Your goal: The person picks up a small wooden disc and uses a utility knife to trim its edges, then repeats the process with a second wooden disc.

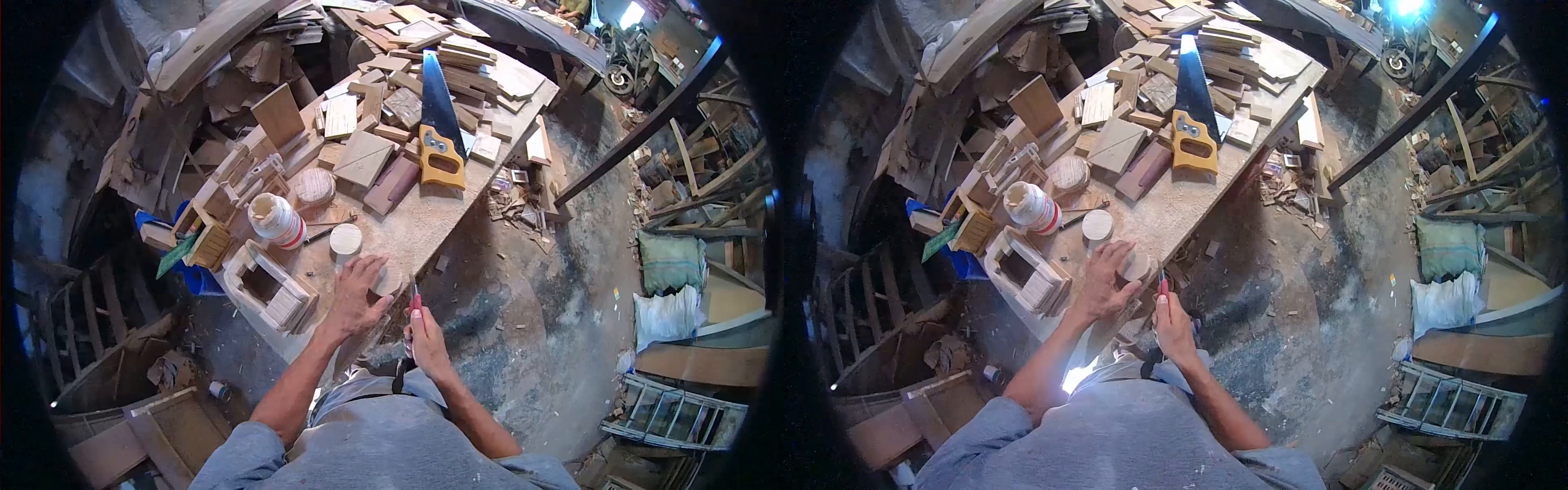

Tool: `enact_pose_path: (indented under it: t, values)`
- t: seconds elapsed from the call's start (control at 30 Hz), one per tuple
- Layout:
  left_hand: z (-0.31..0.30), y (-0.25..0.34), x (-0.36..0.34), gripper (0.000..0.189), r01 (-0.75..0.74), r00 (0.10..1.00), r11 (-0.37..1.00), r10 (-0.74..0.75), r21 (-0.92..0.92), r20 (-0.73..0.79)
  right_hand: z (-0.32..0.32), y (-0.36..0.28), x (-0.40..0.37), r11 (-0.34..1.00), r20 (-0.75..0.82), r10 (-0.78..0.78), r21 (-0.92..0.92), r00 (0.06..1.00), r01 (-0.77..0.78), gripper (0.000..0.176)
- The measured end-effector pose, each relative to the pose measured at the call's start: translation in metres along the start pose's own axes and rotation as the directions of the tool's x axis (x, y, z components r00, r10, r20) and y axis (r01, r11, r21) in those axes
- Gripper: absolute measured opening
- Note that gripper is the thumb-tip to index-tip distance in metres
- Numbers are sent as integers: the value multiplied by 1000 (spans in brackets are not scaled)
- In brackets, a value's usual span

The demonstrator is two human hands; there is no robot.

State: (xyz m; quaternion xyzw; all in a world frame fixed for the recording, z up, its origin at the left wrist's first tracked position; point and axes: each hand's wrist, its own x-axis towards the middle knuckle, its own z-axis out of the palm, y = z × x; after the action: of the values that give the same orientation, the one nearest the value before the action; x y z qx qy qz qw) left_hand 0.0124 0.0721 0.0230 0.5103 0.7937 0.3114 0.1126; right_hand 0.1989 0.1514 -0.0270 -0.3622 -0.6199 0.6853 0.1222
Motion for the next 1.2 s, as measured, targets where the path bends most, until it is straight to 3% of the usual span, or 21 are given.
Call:
enact_pose_path:
  t: [0.13,0.23,0.53,0.73,0.83,0.9,0.97,1.0,1.2]
  values:
    - [1,2,-3,77,2,1000,997,-3,72,10,11,-11,0,947,-100,-174,-288,980,139,34]
    - [3,2,-3,75,-6,1000,997,7,80,-7,18,-16,1,913,-136,-240,-367,961,176,33]
    - [6,-2,-8,71,-33,999,997,35,76,-22,21,-26,5,870,-116,-187,-481,975,110,20]
    - [8,-6,-5,69,-49,999,999,49,20,-1,18,-35,10,813,-126,-80,-582,989,-9,22]
    - [-2,-8,-9,70,-36,998,999,36,8,60,-1,-31,18,938,-24,-30,-347,999,20,26]
    - [-4,-10,-6,72,-68,996,998,67,7,67,-2,-40,11,978,-76,74,-189,994,-87,30]
    - [-4,-12,-5,75,-44,996,999,46,-24,75,4,-42,0,975,-168,-5,-221,986,-33,29]
    - [-5,-12,-4,76,-32,996,999,35,-38,81,8,-20,4,955,-190,-140,-285,972,82,28]
    - [-13,-7,-2,79,5,993,997,5,-83,121,22,-25,4,906,-155,-209,-401,965,132,23]
